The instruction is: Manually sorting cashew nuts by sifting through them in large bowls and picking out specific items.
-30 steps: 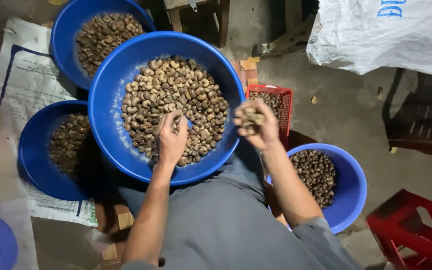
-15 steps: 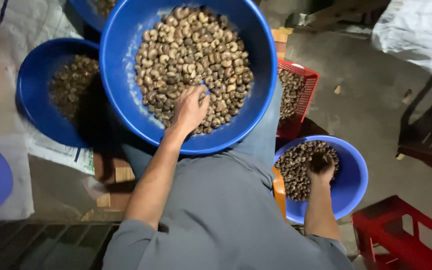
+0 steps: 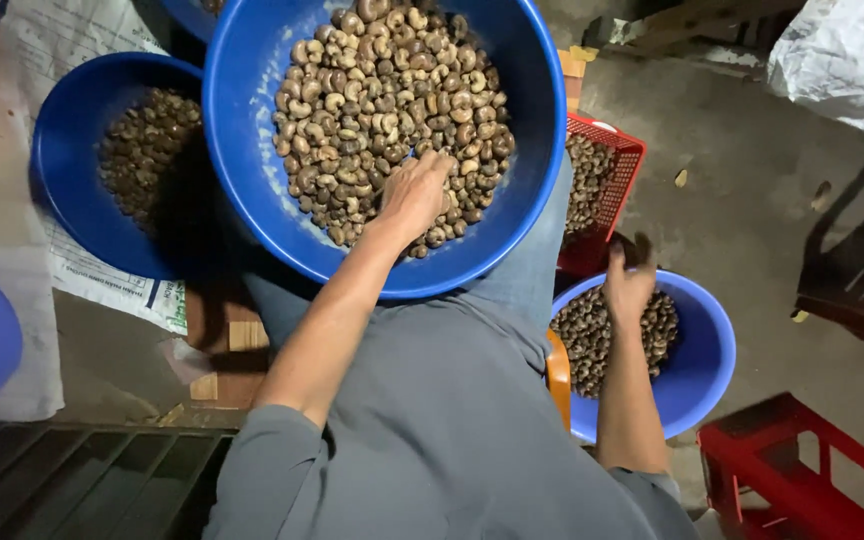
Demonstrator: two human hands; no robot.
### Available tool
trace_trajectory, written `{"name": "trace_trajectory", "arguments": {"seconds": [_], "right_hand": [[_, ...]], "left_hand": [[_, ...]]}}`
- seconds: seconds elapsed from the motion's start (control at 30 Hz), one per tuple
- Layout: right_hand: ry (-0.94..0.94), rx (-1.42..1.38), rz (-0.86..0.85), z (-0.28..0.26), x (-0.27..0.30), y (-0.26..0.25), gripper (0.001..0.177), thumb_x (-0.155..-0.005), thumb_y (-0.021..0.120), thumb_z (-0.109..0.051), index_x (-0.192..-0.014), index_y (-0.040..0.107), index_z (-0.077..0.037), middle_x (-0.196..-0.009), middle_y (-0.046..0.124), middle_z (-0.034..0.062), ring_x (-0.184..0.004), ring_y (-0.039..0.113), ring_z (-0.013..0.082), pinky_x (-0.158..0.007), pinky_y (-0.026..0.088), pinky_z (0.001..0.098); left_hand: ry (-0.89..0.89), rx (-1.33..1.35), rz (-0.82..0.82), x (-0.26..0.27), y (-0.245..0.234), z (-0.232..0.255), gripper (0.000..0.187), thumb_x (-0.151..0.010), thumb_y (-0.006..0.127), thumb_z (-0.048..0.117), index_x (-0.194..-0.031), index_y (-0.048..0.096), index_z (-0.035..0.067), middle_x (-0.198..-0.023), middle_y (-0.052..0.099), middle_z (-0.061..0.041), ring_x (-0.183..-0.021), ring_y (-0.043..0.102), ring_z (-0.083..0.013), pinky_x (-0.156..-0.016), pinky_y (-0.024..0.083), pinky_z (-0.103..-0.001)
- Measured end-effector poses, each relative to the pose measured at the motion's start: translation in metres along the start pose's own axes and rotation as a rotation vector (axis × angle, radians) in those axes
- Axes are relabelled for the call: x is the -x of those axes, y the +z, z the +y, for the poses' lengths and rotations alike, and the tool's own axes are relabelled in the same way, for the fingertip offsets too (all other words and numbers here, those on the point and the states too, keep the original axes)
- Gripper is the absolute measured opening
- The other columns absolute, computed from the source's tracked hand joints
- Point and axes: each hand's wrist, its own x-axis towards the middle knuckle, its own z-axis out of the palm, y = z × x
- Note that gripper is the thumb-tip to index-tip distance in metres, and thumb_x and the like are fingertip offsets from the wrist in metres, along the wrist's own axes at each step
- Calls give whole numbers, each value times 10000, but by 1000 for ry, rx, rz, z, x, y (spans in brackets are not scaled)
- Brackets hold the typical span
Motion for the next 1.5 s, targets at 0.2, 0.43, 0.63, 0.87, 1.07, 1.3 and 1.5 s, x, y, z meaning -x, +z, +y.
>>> {"name": "trace_trajectory", "arguments": {"seconds": [0.2,0.43,0.63,0.87,1.07,1.3,1.5], "right_hand": [[-655,68,-21,-243,18,25,302,-1088,646,-46,-1381,609,15,-1224,609,216,-1137,645,409,-945,577,479],[-1025,640,-321,-241,2,109,173,-999,653,-259,-1164,701,-238,-1017,705,25,-979,702,273,-762,581,433],[-970,1085,-392,-203,7,174,247,-945,561,-227,-1065,752,-326,-1015,684,29,-915,700,300,-629,563,423],[-950,986,-286,-165,1,207,230,-887,578,-227,-1042,731,-301,-918,695,58,-769,716,305,-541,563,435],[-880,946,-386,-170,-2,205,246,-903,605,-244,-1131,696,-267,-937,692,77,-784,736,336,-616,599,439],[-701,810,-475,-199,-2,184,225,-924,641,-264,-1148,660,-266,-1040,704,69,-804,760,324,-683,617,428],[-509,301,-756,-272,8,137,292,-961,658,-257,-1209,600,-116,-1101,714,210,-1019,707,458,-852,578,547]], "left_hand": [[-27,-79,90,-2,-3,7,260,-970,609,339,-986,693,93,-936,642,-139,-883,674,-431,-740,537,-599],[-108,-24,104,1,-38,14,229,-1001,592,272,-1116,672,91,-995,690,-130,-932,714,-416,-744,561,-571],[-301,145,-38,-1,-81,57,387,-1040,578,212,-1370,606,11,-1256,687,-231,-1223,628,-442,-996,481,-631],[-396,60,-142,-10,-71,55,455,-1075,561,268,-1456,555,19,-1381,626,-239,-1377,508,-442,-1120,349,-677],[-320,26,-84,-4,-79,66,401,-1060,566,182,-1385,597,-51,-1231,704,-270,-1192,656,-430,-995,503,-602],[-288,153,-55,7,-87,70,318,-1072,511,176,-1298,605,-27,-1109,720,-246,-1020,708,-422,-775,595,-538],[-508,997,144,8,-87,68,453,-1047,578,410,-1201,702,2,-1111,693,-283,-788,733,-276,-461,602,-286]]}}
